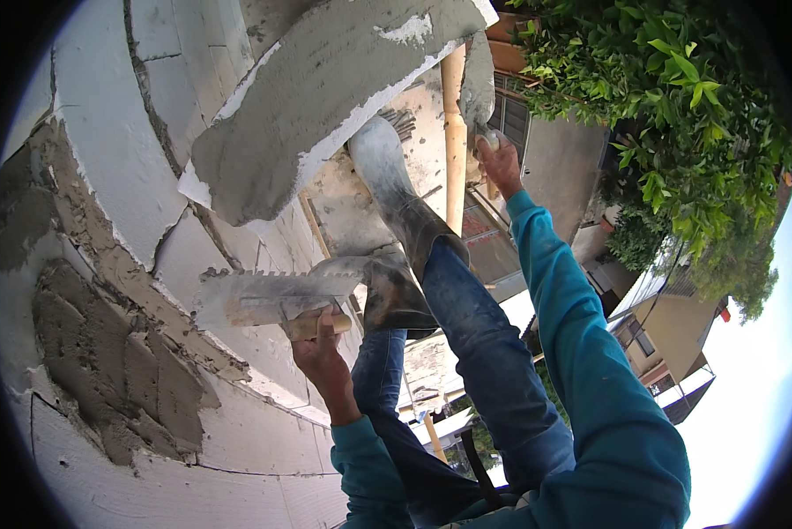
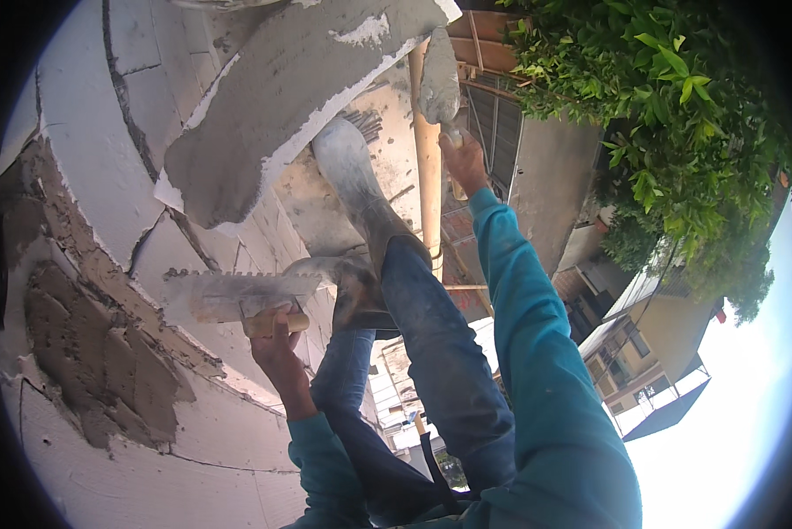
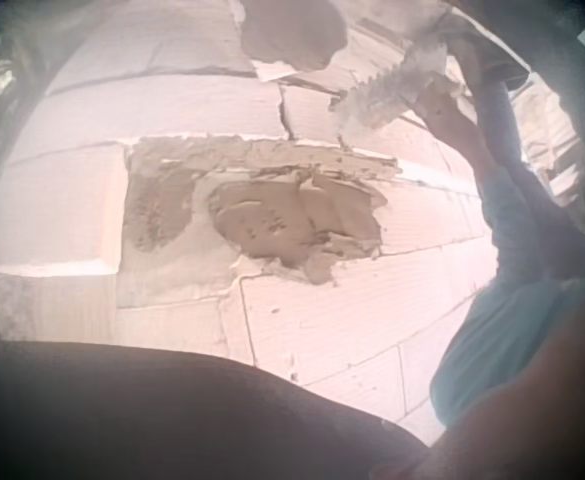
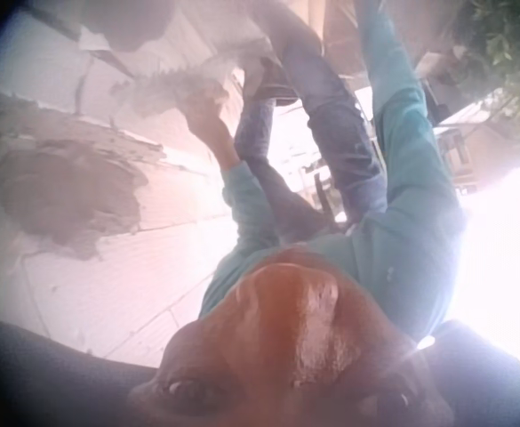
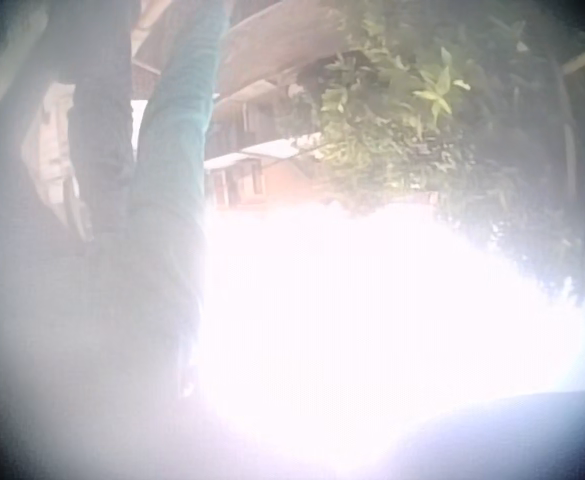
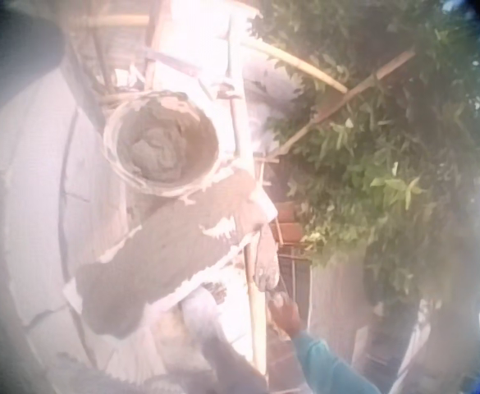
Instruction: The person applies cement to a wall using a trowel, then positions and presses a white rectangular tile into the cement. The person repeats this process, applying cement and placing additional tiles on the wall.
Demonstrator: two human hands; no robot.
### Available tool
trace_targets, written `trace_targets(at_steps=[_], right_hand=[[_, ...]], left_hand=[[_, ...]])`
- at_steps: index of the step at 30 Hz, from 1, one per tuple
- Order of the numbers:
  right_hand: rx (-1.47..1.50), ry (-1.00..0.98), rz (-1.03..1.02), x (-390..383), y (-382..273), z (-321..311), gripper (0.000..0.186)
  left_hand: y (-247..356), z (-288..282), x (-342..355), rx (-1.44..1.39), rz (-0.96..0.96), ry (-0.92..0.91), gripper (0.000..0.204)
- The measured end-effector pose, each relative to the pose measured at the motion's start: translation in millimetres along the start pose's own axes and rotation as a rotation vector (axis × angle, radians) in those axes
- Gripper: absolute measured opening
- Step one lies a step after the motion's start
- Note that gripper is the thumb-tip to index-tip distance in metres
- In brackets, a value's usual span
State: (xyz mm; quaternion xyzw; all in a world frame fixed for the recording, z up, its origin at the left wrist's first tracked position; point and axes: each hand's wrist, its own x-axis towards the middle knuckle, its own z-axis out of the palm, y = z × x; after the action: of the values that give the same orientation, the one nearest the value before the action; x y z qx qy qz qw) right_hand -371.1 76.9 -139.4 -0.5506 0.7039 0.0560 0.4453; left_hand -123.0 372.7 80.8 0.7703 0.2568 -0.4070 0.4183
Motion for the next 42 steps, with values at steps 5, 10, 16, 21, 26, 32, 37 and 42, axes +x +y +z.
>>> trace_targets(at_steps=[5,10,16,21,26,32,37,42], right_hand=[[0.223,-0.032,-0.276,50,-47,28,0.027],[-0.019,-0.002,-0.415,43,-15,75,0.02],[-0.28,-0.13,-0.144,-43,48,31,0.033],[-0.323,0.022,-0.391,-66,16,29,0.039],[-0.173,-0.006,-0.533,-62,-53,44,0.037],[-0.095,-0.114,-0.66,-125,-119,15,0.034],[-0.073,-0.146,-0.874,-178,-153,-12,0.036],[-0.123,-0.294,-0.985,-197,-171,-10,0.038]], left_hand=[[-2,-6,1,0.022,-0.029,-0.042,0.021],[1,-11,4,0.099,-0.006,-0.08,0.027],[0,-12,2,0.035,-0.02,-0.065,0.023],[-9,-13,0,-0.031,-0.011,-0.052,0.019],[-7,-12,-3,-0.027,0.018,-0.114,0.017],[20,-6,-11,-0.458,0.074,-0.077,0.02],[46,0,-1,-1.006,-0.077,-0.349,0.034],[21,14,13,-0.966,-0.227,-0.382,0.047]])
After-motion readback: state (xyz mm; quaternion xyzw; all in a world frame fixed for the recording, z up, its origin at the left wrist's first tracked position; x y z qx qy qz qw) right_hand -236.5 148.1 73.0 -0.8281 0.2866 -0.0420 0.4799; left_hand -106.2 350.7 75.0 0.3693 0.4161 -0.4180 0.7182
